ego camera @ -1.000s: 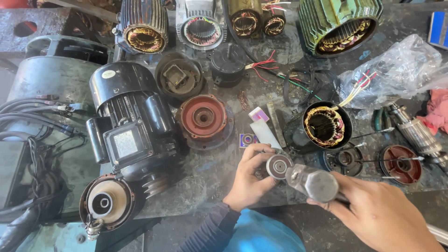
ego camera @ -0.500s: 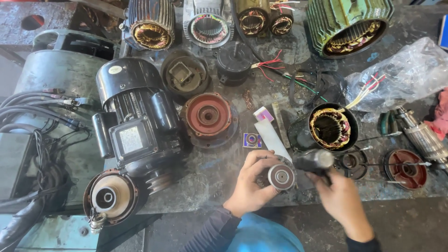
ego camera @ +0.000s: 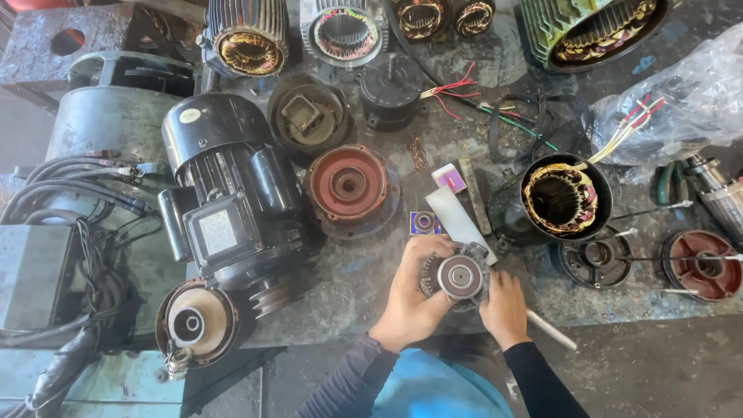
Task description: The person uses a hammer and a white plastic block to tap a bearing into a cylindrical metal housing. They repeatedly strike the block to drive the bearing into place, then rotate the bearing to check its fit.
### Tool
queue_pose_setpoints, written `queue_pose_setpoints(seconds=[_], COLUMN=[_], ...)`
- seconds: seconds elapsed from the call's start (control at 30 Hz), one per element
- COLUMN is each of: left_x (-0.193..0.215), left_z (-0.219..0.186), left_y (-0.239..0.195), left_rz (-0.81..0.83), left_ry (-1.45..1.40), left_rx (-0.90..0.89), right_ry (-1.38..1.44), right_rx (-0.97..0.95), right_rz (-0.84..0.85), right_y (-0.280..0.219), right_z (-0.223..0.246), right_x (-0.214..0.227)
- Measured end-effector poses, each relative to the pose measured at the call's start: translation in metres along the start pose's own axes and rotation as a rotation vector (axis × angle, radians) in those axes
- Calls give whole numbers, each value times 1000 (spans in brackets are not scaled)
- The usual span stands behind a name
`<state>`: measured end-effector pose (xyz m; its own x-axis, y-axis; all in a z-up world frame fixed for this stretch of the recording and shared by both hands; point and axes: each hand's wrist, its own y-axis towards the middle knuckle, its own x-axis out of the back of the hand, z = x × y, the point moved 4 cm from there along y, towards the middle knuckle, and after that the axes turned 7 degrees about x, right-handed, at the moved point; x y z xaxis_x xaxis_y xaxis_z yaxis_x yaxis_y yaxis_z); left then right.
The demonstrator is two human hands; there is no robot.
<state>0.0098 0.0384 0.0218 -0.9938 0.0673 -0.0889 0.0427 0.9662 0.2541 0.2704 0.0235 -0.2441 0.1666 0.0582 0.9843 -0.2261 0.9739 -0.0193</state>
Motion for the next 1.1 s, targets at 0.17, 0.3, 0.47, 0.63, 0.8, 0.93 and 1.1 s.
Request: queue_pose_setpoints(seconds=[0.17,0.3,0.47,0.63,0.8,0.93,1.1], left_x=[0,-1,3,-2,-15,-25,-35], left_z=[2,3,4,8,0,7,-2], left_y=[1,0,1,-1,-1,-5,-6], left_rz=[50,-15,-67,41,112,75,53], left_ry=[69,20,-70,111,25,-36,60], left_rx=[66,33,60,21,97,183,162], right_ry=[230,1012,1141,750,591,763,973], right_rx=[-56,-29,212,275,356,449,363], right_rz=[96,-230,-269,-258,-342,-104,206], right_y=[24,21,18,21,22,28,44], right_z=[37,97,136,154,152,129,107], right_x=[70,222,286,298,308,316,319])
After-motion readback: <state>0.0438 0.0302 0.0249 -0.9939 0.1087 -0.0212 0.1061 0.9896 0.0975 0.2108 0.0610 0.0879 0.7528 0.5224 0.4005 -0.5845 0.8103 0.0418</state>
